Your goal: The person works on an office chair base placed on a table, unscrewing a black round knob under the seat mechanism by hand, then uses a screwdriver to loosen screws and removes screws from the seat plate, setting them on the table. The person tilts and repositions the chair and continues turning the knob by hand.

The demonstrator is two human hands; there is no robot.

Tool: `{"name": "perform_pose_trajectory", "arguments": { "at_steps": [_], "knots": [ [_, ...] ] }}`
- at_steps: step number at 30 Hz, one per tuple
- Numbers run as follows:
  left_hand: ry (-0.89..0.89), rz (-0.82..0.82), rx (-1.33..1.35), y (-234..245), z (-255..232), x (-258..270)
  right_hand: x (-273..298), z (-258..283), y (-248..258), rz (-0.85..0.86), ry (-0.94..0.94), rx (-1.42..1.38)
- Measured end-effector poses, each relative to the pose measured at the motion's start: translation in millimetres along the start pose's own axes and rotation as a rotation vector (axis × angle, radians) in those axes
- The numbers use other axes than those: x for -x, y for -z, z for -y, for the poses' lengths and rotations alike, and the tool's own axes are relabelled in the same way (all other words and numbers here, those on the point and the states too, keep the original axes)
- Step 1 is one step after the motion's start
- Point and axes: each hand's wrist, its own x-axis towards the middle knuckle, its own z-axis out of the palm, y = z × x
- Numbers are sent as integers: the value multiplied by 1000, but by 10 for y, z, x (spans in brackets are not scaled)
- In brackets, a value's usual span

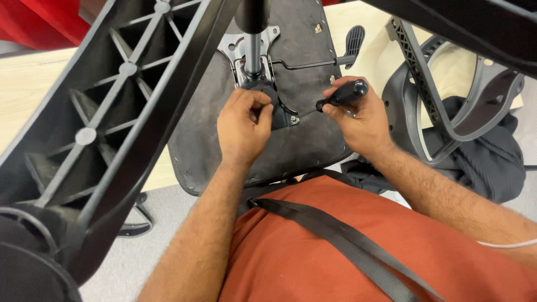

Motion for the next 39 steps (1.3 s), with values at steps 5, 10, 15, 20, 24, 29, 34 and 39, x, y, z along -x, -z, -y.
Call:
{"name": "perform_pose_trajectory", "arguments": {
  "at_steps": [5, 10, 15, 20, 24, 29, 34, 39],
  "knots": [
    [-14, 132, -48, 52, -60, 86, -27, -35, -94, 19, 57, -15],
    [8, 153, -53, -21, -82, 102, -71, -87, -99, 49, 44, 30],
    [47, 134, -44, -32, -124, 92, -166, -22, -89, 115, 72, 97],
    [-78, 107, 5, -46, -340, -69, -319, 32, 9, 306, 66, 205],
    [22, 281, 224, -28, -574, -210, -391, -41, 27, 424, 166, 199],
    [-162, 356, 119, -60, -749, -305, -396, -200, 20, 446, 38, 214],
    [-81, 375, 54, -70, -754, -311, -390, -121, -5, 428, -59, 256],
    [-31, 329, -38, -23, -780, -325, -292, 118, -101, 307, 61, 241]
  ]
}}
